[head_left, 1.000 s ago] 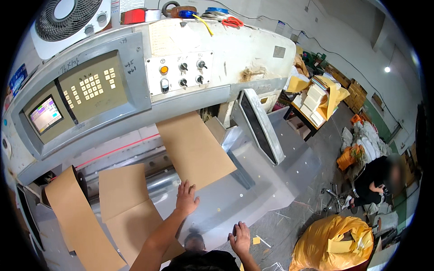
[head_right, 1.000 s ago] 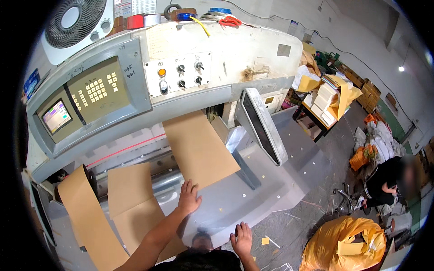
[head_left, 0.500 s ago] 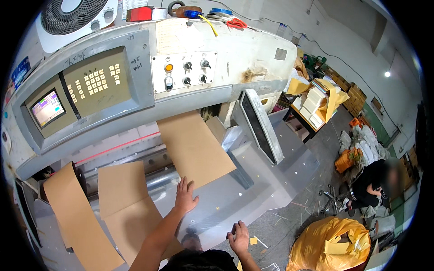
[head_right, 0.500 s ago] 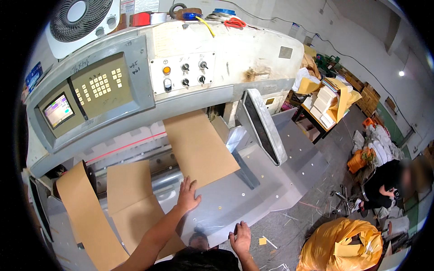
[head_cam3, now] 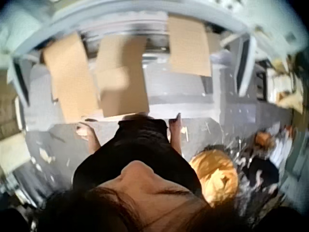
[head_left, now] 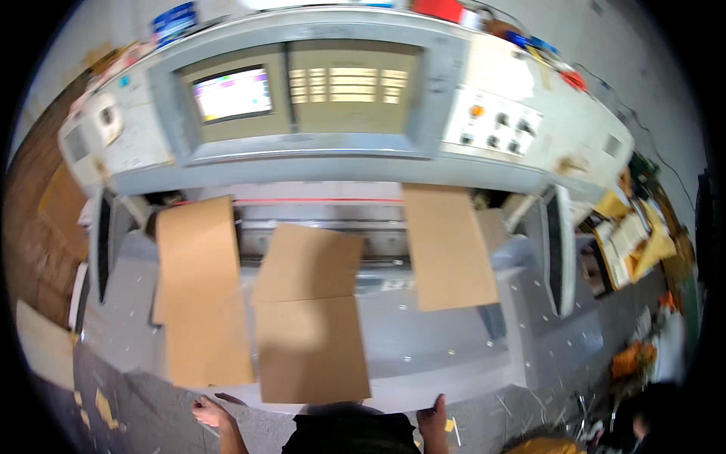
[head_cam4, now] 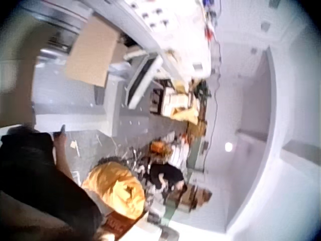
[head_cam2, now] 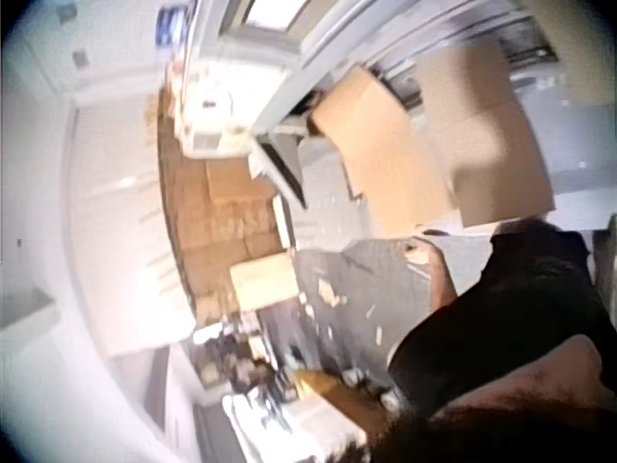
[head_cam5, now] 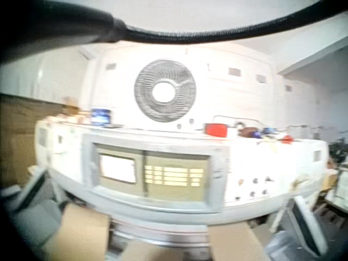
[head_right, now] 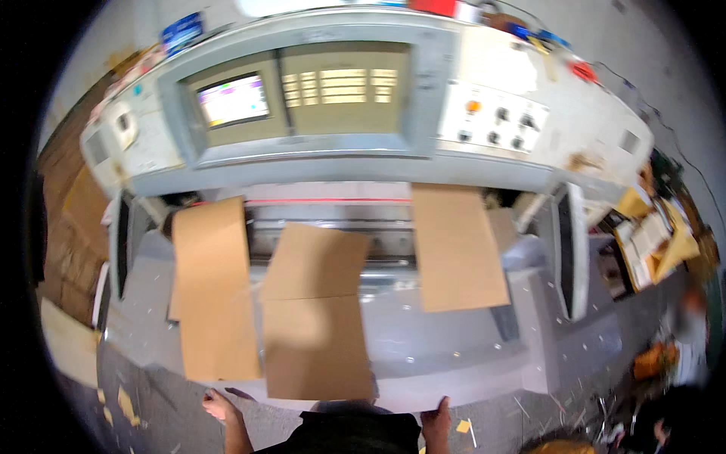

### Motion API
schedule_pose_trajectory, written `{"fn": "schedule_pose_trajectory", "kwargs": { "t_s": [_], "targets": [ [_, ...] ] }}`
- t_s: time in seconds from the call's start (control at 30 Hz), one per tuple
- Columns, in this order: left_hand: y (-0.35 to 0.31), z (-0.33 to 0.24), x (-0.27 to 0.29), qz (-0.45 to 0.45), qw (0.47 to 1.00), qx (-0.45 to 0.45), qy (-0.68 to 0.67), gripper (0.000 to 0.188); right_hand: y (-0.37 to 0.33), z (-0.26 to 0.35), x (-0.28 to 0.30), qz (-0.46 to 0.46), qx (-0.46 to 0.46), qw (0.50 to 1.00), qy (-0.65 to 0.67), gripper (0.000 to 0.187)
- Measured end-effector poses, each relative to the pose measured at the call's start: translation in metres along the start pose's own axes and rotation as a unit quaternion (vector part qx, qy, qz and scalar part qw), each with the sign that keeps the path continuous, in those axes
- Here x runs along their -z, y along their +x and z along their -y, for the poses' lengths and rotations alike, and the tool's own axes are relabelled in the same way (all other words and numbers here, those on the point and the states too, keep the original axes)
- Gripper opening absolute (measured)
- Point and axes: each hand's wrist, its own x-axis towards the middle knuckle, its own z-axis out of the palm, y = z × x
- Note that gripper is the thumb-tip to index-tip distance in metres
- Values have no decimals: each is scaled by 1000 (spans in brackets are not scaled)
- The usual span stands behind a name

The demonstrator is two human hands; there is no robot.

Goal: The person operates a large industrial paper cutting machine to trim large sheets of brown cardboard. They align the cardboard against a guide, press buttons on the control panel to activate the blade, and then remove the cut pieces. The person also briefly consults a printed document and interacts with a coworker.

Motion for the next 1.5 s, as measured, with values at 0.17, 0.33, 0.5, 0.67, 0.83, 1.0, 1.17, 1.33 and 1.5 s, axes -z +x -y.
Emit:
{"fn": "schedule_pose_trajectory", "kwargs": {
  "t_s": [0.17, 0.33, 0.5, 0.67, 0.83, 1.0, 1.17, 1.33, 1.5],
  "targets": [
    [36, 48, -41, 272, 785, 327, -450, 63, 21, -7, -2, -39, -35, 990, -128, 52],
    [23, 39, -53, 276, 792, 280, -467, 40, 23, -20, -23, -115, 9, 980, -165, 57],
    [21, 37, -47, 279, 784, 255, -493, 33, 13, -28, -37, -295, 47, 917, -265, 73],
    [29, 49, -53, 302, 785, 230, -489, 42, 18, -35, -27, -261, 106, 928, -242, 77],
    [39, 56, -61, 327, 783, 225, -479, 52, 25, -37, -15, -256, 103, 928, -249, 78],
    [30, 44, -48, 321, 838, 195, -395, 64, 20, -38, -27, -299, 107, 906, -278, 88],
    [19, 21, -37, 254, 858, 235, -379, 60, -4, -24, -59, -300, 88, 900, -303, 85],
    [24, 29, -48, 244, 868, 228, -368, 60, -8, -20, -62, -294, 82, 905, -297, 74],
    [26, 29, -52, 222, 865, 250, -374, 57, 3, -25, -47, -278, 83, 912, -290, 67]
  ]
}}
